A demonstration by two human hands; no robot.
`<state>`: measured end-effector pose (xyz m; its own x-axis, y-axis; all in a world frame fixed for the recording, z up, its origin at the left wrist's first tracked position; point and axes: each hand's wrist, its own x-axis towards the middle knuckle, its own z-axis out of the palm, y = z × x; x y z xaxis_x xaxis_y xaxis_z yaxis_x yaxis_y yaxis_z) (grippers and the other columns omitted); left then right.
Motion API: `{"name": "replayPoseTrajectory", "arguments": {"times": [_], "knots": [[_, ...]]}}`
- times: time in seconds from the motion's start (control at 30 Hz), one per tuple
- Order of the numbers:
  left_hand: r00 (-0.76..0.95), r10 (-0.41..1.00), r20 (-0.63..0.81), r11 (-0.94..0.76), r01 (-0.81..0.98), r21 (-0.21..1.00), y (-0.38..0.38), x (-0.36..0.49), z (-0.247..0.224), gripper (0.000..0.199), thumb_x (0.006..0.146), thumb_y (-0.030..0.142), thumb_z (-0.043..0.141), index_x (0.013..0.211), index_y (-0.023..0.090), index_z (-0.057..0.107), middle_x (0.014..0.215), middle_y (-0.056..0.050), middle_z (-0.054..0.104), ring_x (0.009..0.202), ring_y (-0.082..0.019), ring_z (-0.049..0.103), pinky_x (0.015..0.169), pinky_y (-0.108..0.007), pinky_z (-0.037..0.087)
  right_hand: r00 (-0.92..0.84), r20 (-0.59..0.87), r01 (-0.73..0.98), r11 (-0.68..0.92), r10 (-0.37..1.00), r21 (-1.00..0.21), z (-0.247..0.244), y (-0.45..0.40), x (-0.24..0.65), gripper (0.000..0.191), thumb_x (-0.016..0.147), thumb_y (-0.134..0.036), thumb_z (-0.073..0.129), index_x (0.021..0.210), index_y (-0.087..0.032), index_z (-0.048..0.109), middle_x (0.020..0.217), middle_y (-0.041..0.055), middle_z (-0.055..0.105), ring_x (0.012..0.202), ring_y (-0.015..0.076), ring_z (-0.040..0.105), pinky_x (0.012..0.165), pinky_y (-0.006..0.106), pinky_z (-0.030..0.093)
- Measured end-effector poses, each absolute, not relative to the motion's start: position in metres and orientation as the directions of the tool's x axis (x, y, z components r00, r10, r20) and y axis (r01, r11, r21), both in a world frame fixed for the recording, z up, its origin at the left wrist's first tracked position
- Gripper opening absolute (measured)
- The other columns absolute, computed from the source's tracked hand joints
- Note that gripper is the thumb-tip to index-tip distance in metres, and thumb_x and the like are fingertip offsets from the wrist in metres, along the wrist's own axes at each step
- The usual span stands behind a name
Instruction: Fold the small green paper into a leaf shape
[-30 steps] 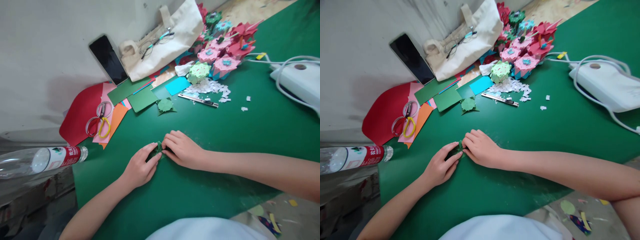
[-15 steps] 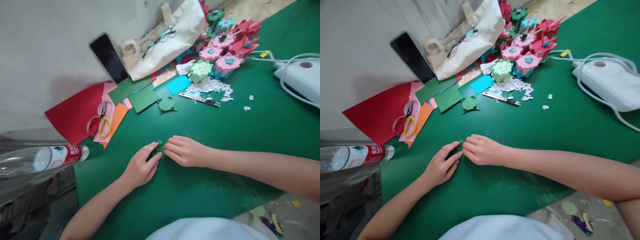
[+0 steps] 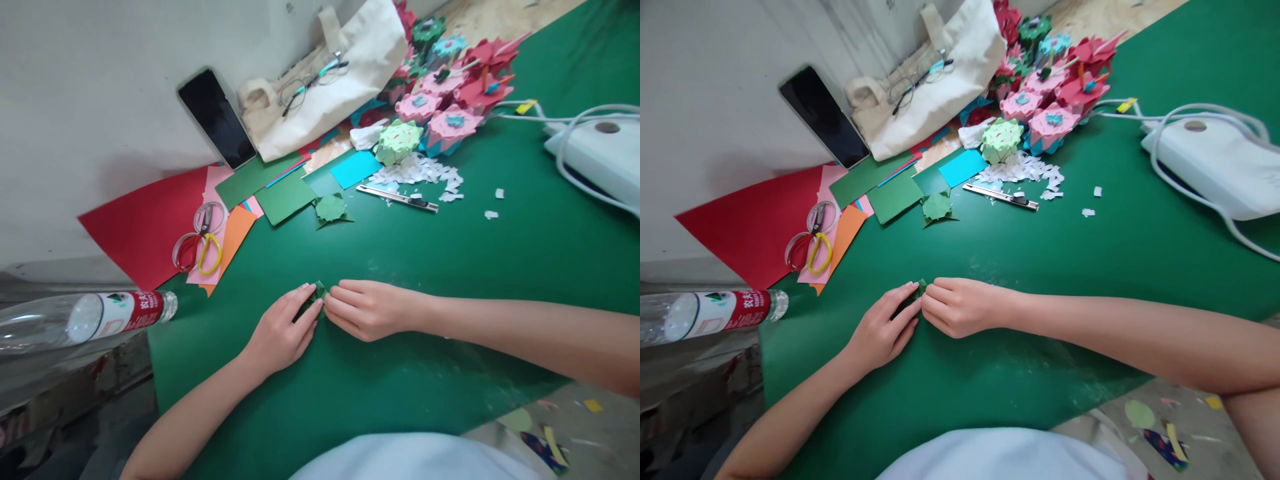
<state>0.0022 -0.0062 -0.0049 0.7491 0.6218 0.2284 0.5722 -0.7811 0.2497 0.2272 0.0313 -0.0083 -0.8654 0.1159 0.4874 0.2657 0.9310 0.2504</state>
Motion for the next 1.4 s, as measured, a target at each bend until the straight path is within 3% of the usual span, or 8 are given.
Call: {"name": "replayPoseTrajectory", "arguments": {"times": [0.17,0.4,0.63,0.97,1.3,1.4], "knots": [[0.749,0.620,0.234,-0.784,0.578,0.226,-0.006,0.003,-0.004,0.034,0.087,0.013,0.054,0.120,0.007,0.057,0.132,-0.020,0.053,0.126,-0.029,0.050,0.103,-0.041,0.050,-0.865,0.487,0.259,0.940,0.123,0.224,-0.009,0.032,0.227,0.020,0.092,-0.018,0.050,0.075,-0.013,0.060,0.069,0.0011,0.051,0.062,0.0130,0.046,0.059,0.032,0.030],[0.740,0.632,0.231,-0.774,0.586,0.240,-0.007,0.004,-0.004,0.031,0.088,0.014,0.053,0.117,0.008,0.059,0.133,-0.018,0.054,0.125,-0.027,0.050,0.103,-0.041,0.050,-0.846,0.476,0.303,0.951,0.238,0.063,-0.013,0.041,0.232,0.019,0.094,-0.017,0.045,0.080,-0.014,0.057,0.072,0.0026,0.053,0.070,0.0136,0.045,0.064,0.030,0.032],[0.732,0.640,0.233,-0.766,0.581,0.275,-0.007,0.003,-0.005,0.033,0.088,0.014,0.054,0.120,0.009,0.057,0.134,-0.017,0.053,0.126,-0.026,0.049,0.104,-0.041,0.049,-0.850,0.504,0.229,0.969,0.153,0.092,-0.011,0.039,0.231,0.028,0.094,-0.014,0.043,0.068,-0.015,0.054,0.066,0.0005,0.045,0.063,0.0126,0.039,0.057,0.031,0.029],[0.734,0.643,0.219,-0.762,0.582,0.284,-0.007,0.002,-0.006,0.037,0.088,0.015,0.054,0.125,0.011,0.055,0.135,-0.017,0.052,0.128,-0.026,0.048,0.104,-0.042,0.049,-0.870,0.479,0.179,0.981,0.120,0.079,-0.010,0.038,0.231,0.030,0.094,-0.013,0.039,0.067,-0.016,0.052,0.066,0.0006,0.044,0.060,0.0130,0.038,0.055,0.031,0.030],[0.731,0.652,0.200,-0.754,0.596,0.278,-0.007,0.003,-0.006,0.036,0.090,0.015,0.051,0.125,0.012,0.054,0.136,-0.016,0.052,0.128,-0.027,0.048,0.103,-0.044,0.049,-0.856,0.489,0.217,0.975,0.169,0.043,-0.016,0.041,0.232,0.022,0.093,-0.012,0.045,0.074,-0.015,0.057,0.067,0.0002,0.050,0.064,0.0122,0.044,0.059,0.030,0.029],[0.730,0.654,0.198,-0.752,0.598,0.277,-0.007,0.004,-0.005,0.035,0.090,0.016,0.050,0.124,0.012,0.054,0.135,-0.016,0.052,0.128,-0.026,0.049,0.103,-0.044,0.050,-0.851,0.471,0.229,0.971,0.233,-0.067,-0.019,0.045,0.233,0.028,0.095,-0.018,0.043,0.071,-0.016,0.056,0.064,-0.0001,0.053,0.063,0.0116,0.045,0.059,0.029,0.030]]}}
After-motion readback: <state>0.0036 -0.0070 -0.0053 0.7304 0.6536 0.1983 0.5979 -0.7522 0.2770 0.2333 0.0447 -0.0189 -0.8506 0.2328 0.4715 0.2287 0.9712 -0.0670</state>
